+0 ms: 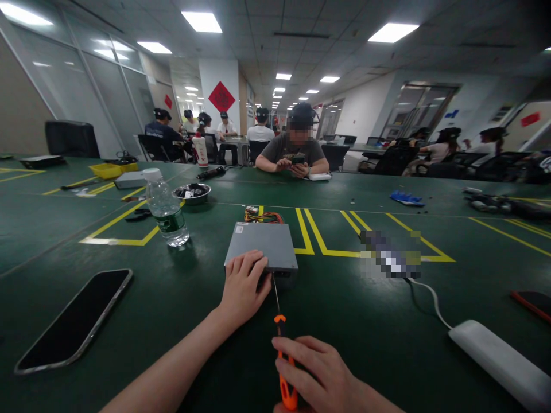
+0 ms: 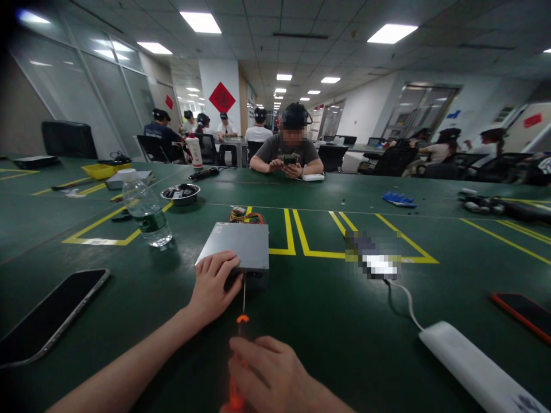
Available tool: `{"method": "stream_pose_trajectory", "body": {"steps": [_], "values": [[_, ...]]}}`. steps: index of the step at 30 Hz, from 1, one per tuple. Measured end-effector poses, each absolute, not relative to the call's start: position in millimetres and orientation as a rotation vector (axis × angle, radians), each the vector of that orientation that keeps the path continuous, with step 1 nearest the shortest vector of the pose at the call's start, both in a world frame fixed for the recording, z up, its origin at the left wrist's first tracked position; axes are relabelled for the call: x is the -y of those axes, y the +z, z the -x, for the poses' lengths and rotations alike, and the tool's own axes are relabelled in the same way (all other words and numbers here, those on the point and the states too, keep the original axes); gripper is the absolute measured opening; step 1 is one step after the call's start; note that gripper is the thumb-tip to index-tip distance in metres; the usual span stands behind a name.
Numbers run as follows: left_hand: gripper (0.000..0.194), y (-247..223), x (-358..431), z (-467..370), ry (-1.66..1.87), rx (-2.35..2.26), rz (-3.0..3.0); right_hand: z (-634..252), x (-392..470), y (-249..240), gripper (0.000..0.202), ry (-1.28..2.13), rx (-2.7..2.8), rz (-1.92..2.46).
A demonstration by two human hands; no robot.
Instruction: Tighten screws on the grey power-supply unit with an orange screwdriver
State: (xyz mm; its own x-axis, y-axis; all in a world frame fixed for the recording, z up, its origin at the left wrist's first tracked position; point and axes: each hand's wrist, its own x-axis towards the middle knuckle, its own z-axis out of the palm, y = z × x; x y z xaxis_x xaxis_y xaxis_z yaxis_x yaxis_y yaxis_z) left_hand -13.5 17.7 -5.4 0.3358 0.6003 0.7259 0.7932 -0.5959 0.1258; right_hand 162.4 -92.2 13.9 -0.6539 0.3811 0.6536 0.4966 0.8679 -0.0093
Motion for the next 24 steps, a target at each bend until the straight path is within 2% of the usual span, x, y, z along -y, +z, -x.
{"method": "stream_pose_trajectory", "body": {"steps": [12, 16, 24], "values": [[0.025, -7.2, -18.4, 13.2, -1.114, 1.260, 2.358, -164.9, 83.9, -1.9, 0.023, -0.314, 2.336, 0.572], [0.025, -8.1, -18.2, 13.1, -1.125, 1.254, 2.360, -165.0, 83.6, -4.9, 0.018, -0.238, 2.382, 0.653], [0.025, -6.7, -18.6, 13.6, -1.115, 1.261, 2.360, -165.7, 90.6, 13.8, 0.033, -0.251, 2.448, 0.599]]}}
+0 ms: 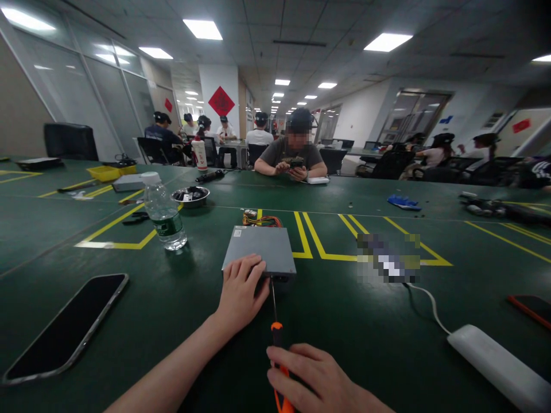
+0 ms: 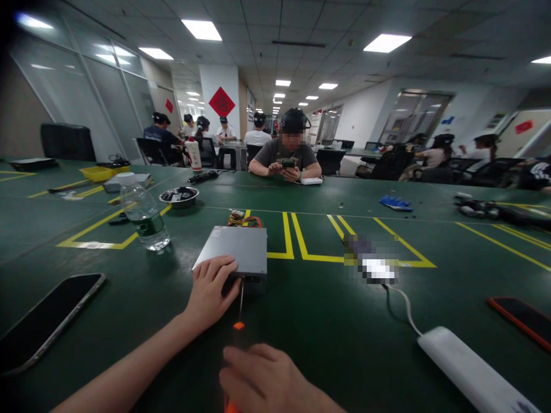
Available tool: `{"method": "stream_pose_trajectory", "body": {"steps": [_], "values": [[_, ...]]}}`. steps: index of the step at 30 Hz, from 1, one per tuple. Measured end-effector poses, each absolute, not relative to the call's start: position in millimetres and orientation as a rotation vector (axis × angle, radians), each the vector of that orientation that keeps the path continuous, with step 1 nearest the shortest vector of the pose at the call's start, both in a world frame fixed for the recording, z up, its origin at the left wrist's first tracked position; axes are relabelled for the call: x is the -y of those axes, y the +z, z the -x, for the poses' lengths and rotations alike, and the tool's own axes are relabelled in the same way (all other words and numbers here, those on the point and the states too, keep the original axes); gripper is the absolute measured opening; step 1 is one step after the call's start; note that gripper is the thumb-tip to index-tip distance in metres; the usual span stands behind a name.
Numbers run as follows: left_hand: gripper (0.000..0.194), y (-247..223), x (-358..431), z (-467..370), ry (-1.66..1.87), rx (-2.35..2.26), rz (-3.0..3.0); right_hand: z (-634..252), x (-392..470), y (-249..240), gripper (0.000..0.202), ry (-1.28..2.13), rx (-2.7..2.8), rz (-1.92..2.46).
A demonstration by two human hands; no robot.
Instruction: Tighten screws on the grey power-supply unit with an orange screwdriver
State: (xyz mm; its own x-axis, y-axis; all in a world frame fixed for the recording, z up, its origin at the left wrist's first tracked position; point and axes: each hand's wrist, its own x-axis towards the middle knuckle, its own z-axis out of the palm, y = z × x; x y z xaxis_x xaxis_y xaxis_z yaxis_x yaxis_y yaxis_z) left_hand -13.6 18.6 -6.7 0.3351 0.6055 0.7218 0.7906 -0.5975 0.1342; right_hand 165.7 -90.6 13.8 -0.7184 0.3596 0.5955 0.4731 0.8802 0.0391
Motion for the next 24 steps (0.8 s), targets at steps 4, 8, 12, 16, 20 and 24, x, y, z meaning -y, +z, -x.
{"method": "stream_pose_trajectory", "body": {"steps": [4, 8, 12, 16, 20, 24], "values": [[0.025, -8.1, -18.9, 13.6, -1.112, 1.267, 2.361, -174.6, 95.7, 16.2, 0.027, -0.233, 2.469, 0.596], [0.024, -9.1, -18.7, 13.8, -1.118, 1.261, 2.363, -184.6, 97.1, 16.1, 0.021, -0.262, 2.465, 0.616], [0.025, -8.3, -18.5, 14.4, -1.119, 1.269, 2.370, -191.7, 94.9, 16.7, 0.023, -0.295, 2.406, 0.589], [0.025, -7.1, -18.5, 14.1, -1.113, 1.269, 2.373, -192.3, 92.4, 16.9, 0.023, -0.326, 2.400, 0.587], [0.023, -6.9, -18.5, 13.1, -1.114, 1.261, 2.357, -190.4, 90.5, 17.4, 0.022, -0.340, 2.397, 0.579], [0.024, -7.2, -18.9, 13.5, -1.106, 1.262, 2.364, -191.7, 90.9, 16.3, 0.023, -0.354, 2.420, 0.577]]}}
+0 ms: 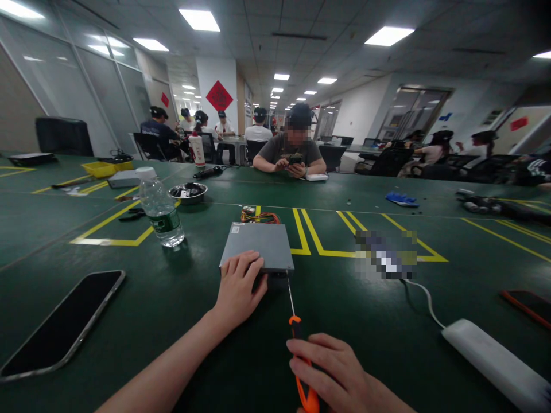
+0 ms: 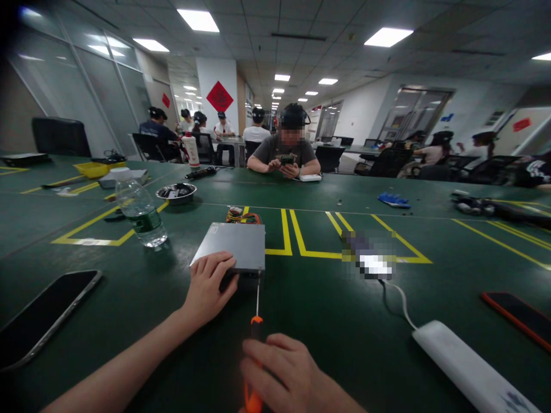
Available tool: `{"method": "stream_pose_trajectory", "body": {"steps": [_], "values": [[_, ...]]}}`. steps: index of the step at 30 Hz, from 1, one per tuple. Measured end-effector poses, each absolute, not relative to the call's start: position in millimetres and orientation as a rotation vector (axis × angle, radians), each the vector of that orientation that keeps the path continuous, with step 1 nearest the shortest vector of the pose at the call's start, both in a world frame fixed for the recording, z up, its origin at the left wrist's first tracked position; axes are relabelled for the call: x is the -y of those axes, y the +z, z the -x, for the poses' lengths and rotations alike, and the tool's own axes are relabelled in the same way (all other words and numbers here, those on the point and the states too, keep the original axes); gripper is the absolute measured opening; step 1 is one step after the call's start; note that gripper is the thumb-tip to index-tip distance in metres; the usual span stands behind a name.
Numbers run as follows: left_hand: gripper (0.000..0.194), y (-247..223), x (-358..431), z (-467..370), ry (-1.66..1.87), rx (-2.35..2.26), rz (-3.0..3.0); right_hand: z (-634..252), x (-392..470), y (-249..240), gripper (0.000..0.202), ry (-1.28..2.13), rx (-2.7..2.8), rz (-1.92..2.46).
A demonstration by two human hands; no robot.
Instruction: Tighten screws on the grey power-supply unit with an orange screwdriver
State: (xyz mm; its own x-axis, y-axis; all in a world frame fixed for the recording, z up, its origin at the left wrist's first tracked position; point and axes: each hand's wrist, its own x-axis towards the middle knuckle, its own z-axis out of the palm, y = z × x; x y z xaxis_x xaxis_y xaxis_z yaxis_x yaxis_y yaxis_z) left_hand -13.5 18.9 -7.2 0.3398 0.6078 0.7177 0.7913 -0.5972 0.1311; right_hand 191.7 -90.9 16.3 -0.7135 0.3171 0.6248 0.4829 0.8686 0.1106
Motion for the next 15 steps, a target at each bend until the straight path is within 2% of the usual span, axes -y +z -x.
{"method": "stream_pose_trajectory", "body": {"steps": [15], "values": [[0.024, -6.4, -18.4, 13.6, -1.115, 1.263, 2.368, -191.9, 91.8, 14.0, 0.024, -0.282, 2.404, 0.601]]}}
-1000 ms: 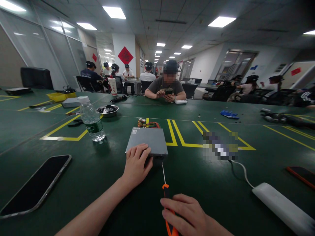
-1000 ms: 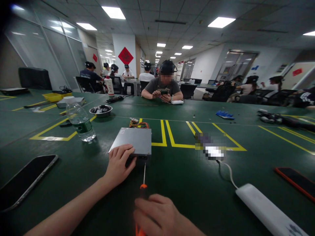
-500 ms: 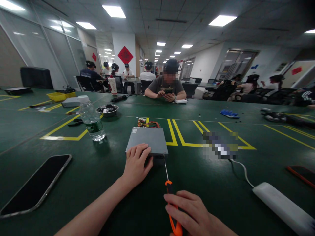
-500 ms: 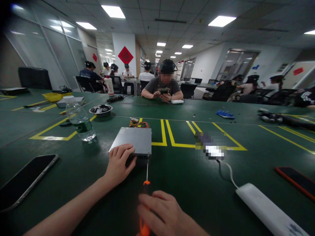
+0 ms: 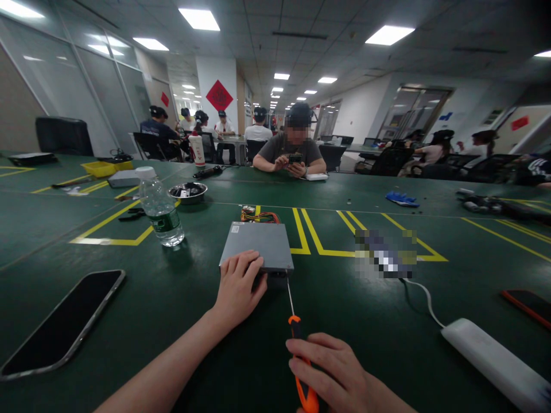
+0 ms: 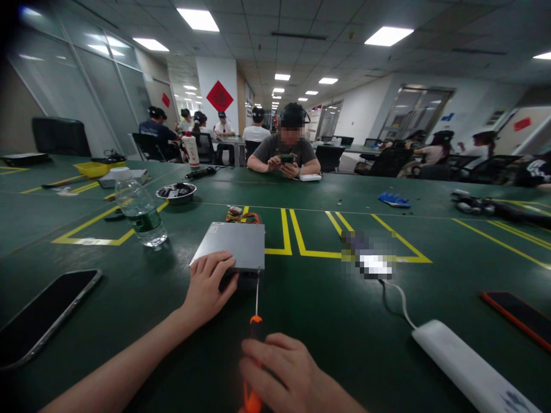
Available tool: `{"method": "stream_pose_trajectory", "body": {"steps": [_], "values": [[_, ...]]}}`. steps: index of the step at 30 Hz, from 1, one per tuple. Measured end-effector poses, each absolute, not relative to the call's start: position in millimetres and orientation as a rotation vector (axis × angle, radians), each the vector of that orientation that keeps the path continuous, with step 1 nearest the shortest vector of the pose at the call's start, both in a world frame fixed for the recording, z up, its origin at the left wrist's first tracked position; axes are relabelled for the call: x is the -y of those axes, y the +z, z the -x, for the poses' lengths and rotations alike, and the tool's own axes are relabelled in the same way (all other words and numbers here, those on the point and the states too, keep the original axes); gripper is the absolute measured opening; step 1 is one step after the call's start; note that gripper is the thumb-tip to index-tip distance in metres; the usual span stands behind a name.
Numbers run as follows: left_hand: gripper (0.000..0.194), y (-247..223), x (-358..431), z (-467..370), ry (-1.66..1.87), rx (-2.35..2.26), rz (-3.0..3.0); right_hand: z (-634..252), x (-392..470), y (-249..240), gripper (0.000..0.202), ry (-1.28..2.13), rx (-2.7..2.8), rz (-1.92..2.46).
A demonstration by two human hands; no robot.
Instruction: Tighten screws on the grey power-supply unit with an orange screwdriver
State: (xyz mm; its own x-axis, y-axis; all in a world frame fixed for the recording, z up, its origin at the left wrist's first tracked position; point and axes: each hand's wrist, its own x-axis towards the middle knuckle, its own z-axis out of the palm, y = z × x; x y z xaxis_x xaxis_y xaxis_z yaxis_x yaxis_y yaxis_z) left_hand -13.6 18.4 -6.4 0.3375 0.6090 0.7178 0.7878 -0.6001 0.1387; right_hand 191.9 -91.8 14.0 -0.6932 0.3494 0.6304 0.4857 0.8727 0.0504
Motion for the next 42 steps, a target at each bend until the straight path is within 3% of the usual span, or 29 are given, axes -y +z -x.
{"method": "stream_pose_trajectory", "body": {"steps": [9, 23, 42], "values": [[0.025, -6.6, -18.1, 13.4, -1.113, 1.268, 2.368, -192.7, 90.8, 14.1, 0.033, -0.303, 2.386, 0.573], [0.025, -5.8, -17.4, 14.9, -1.118, 1.262, 2.383, -178.8, 94.7, 9.3, 0.023, -0.317, 2.316, 0.639], [0.026, -7.3, -17.5, 14.2, -1.135, 1.262, 2.356, -179.2, 94.6, 11.0, 0.033, -0.215, 2.387, 0.695]]}}
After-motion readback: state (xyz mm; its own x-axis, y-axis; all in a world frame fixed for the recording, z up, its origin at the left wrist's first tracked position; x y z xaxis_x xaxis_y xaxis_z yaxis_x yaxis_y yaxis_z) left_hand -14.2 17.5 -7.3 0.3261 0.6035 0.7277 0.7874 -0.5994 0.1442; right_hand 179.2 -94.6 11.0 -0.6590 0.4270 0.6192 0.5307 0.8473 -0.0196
